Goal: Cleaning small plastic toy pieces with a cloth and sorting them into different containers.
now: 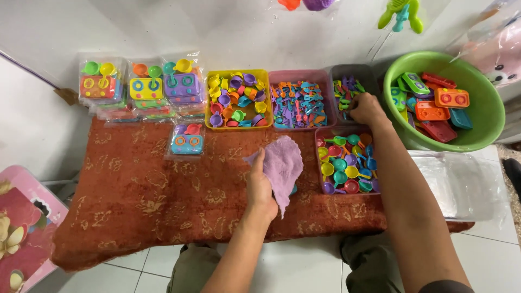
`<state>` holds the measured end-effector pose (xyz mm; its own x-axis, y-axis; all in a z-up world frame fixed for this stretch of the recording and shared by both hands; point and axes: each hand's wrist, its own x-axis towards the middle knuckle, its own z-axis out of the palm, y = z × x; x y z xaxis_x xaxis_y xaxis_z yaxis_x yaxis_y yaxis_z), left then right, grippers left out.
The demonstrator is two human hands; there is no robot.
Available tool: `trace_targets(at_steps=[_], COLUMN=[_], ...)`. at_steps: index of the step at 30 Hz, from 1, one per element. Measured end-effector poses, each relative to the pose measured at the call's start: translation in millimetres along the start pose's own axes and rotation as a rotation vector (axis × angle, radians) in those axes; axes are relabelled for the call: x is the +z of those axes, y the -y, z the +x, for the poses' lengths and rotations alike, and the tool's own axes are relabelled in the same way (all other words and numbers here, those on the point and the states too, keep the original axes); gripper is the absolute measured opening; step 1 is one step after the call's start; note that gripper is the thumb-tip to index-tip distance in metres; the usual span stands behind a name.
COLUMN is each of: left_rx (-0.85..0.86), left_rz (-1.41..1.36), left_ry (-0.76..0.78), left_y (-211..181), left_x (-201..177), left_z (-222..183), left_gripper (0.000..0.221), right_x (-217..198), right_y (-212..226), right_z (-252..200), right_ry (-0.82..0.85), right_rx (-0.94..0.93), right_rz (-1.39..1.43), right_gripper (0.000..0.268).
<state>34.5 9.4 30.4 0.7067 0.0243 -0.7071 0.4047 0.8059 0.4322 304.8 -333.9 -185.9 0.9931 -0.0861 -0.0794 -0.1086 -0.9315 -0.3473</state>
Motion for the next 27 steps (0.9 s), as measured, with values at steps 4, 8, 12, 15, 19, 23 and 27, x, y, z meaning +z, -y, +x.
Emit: trace_targets(at_steps=[4, 8, 12, 15, 19, 23, 27], left_rx=[0.009, 0.032, 0.069, 0.085, 0.096, 0.084, 0.078], left_rz=[0.007, -0.018, -0.045, -0.018, -0.003, 0.002, 0.019], left_ry=[0.007, -0.013, -0.038, -0.039, -0.061, -0.042, -0.024], left_y=[-1, -1, 2, 5, 8, 7, 7], left_x=[-4, -1, -2, -5, -6, -7, -8], left_z=[-1, -9, -3, 1, 3, 7, 9], left_gripper=[0.087, 0.082, 0.076, 0.072, 0.069, 0.068, 0.069], right_x=[2, -10, -6, 2, 14, 15, 11], right_y=[-10, -4, -12, -16, -29, -10, 20], right_z=[5, -10, -7, -1, 16, 22, 15], right_ry=[-0.041, -0.137, -0.196, -0.223, -0.232, -0.195, -0.036], right_rx=[-0.025, -0.027, -0.056, -0.06, 0.008, 0.042, -0.021], right_rz=[0.09, 0.27, 0.316, 0.279, 0.193, 0.122, 0.011], right_gripper=[0.025, 0.023, 0.022, 0.022, 0.025, 0.025, 0.032])
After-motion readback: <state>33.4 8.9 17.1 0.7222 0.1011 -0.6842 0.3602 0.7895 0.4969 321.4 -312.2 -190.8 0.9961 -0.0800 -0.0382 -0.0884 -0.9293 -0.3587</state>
